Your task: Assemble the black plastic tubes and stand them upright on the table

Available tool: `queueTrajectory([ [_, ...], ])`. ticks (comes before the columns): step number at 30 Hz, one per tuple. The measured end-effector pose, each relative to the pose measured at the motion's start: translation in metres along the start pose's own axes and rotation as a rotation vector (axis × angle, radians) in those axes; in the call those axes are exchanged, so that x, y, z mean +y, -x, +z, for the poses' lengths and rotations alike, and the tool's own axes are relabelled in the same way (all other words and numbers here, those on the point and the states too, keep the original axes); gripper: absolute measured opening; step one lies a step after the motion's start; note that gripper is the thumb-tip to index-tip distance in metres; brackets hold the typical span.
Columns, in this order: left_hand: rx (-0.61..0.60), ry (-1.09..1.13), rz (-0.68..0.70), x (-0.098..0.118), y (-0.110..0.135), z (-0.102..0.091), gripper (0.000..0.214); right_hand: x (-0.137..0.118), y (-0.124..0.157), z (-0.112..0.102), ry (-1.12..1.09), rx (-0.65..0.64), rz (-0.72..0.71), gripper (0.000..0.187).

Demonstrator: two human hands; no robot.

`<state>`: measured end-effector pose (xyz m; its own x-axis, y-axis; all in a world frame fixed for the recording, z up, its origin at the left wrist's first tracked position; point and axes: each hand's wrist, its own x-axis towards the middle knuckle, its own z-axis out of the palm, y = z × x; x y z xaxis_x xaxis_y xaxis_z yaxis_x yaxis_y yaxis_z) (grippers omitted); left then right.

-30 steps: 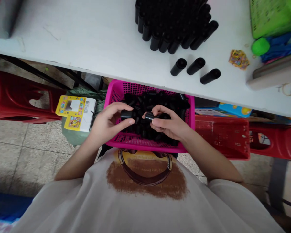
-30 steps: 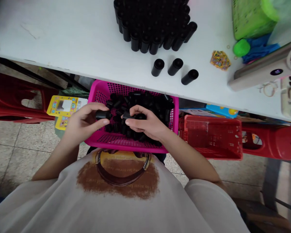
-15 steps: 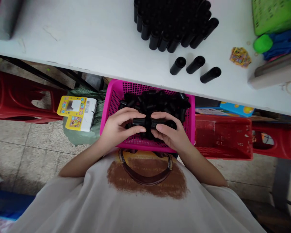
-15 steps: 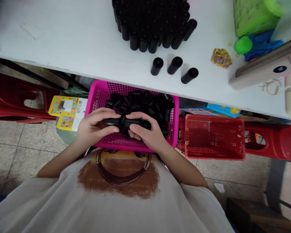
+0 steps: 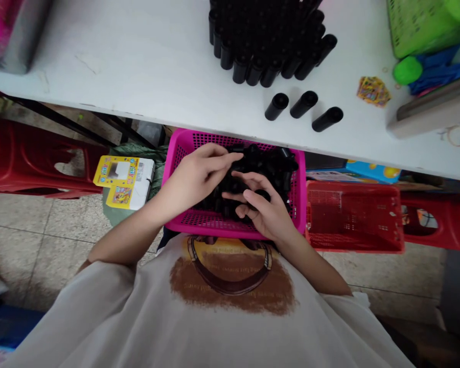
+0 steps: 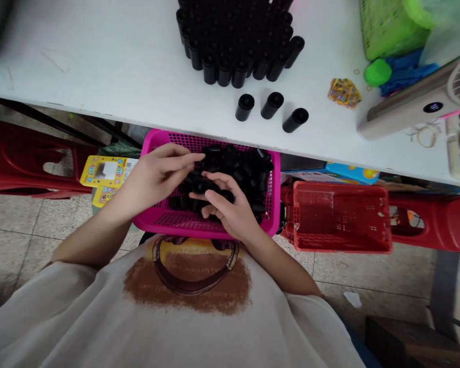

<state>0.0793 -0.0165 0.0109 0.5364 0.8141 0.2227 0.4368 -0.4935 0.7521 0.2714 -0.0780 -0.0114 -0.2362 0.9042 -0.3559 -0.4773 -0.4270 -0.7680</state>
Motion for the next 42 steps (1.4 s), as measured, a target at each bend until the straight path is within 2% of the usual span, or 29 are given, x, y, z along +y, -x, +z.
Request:
queueTrajectory([
  [3,-0.132,0.057,-0.005,0.0,-0.019,0.006,0.029,0.001,-0.004,-0.004,-0.035,0.052,0.017,0.031],
  [6,-0.129,0.132,-0.061,0.003,-0.023,0.009,0.034,-0.003,-0.003,-0.008,-0.062,0.136,-0.056,0.031],
  [9,-0.204,0.174,-0.041,0.005,-0.021,0.001,0.044,-0.01,0.001,-0.011,-0.071,0.114,-0.103,0.039],
  [13,-0.199,0.047,0.151,0.008,-0.026,-0.007,0.029,-0.017,0.004,-0.013,-0.099,0.085,-0.032,0.047],
  [16,-0.3,-0.019,0.345,0.01,-0.032,-0.007,0.029,-0.02,0.004,-0.015,-0.101,0.037,0.029,0.049],
  [18,-0.394,-0.048,0.41,0.012,-0.035,-0.009,0.033,-0.022,0.005,-0.017,-0.103,-0.011,0.053,0.051],
  [20,-0.426,-0.081,0.409,0.014,-0.037,-0.015,0.032,-0.025,0.007,-0.018,-0.13,-0.046,0.091,0.055],
  [22,-0.343,-0.12,0.324,0.012,-0.043,-0.024,0.03,-0.029,0.009,-0.019,-0.158,-0.038,0.115,0.056],
  [24,-0.168,-0.146,0.152,0.002,-0.055,-0.034,0.032,-0.032,0.009,-0.02,-0.152,0.009,0.095,0.05],
  [26,0.018,-0.178,-0.064,-0.018,-0.071,-0.042,0.039,-0.032,0.008,-0.022,-0.115,0.045,0.079,0.035],
  [27,0.074,-0.209,-0.169,-0.03,-0.08,-0.046,0.042,-0.032,0.008,-0.024,-0.097,0.046,0.087,0.029],
  [29,0.093,-0.277,-0.319,-0.053,-0.094,-0.05,0.046,-0.029,0.007,-0.026,-0.076,0.024,0.116,0.029],
  [30,0.082,-0.283,-0.353,-0.06,-0.098,-0.051,0.05,-0.027,0.007,-0.027,-0.074,0.014,0.123,0.031],
  [32,0.148,-0.28,-0.314,-0.064,-0.097,-0.053,0.064,-0.025,0.007,-0.029,-0.076,0.005,0.11,0.035],
  [33,0.223,-0.286,-0.26,-0.06,-0.092,-0.053,0.068,-0.025,0.008,-0.03,-0.077,0.002,0.096,0.037],
  [35,0.343,-0.327,-0.174,-0.044,-0.076,-0.055,0.058,-0.025,0.009,-0.034,-0.081,-0.007,0.075,0.039],
  [36,0.327,-0.356,-0.185,-0.035,-0.067,-0.055,0.042,-0.026,0.01,-0.036,-0.084,-0.011,0.07,0.038],
  [38,0.062,-0.395,-0.299,-0.022,-0.046,-0.053,0.021,-0.028,0.012,-0.041,-0.088,-0.012,0.068,0.034],
  [40,-0.284,-0.469,-0.397,-0.02,-0.029,-0.045,0.019,-0.03,0.012,-0.045,-0.084,-0.005,0.076,0.03],
  [42,-0.558,-0.579,-0.428,-0.027,-0.017,-0.031,0.032,-0.03,0.012,-0.047,-0.073,-0.001,0.093,0.027],
])
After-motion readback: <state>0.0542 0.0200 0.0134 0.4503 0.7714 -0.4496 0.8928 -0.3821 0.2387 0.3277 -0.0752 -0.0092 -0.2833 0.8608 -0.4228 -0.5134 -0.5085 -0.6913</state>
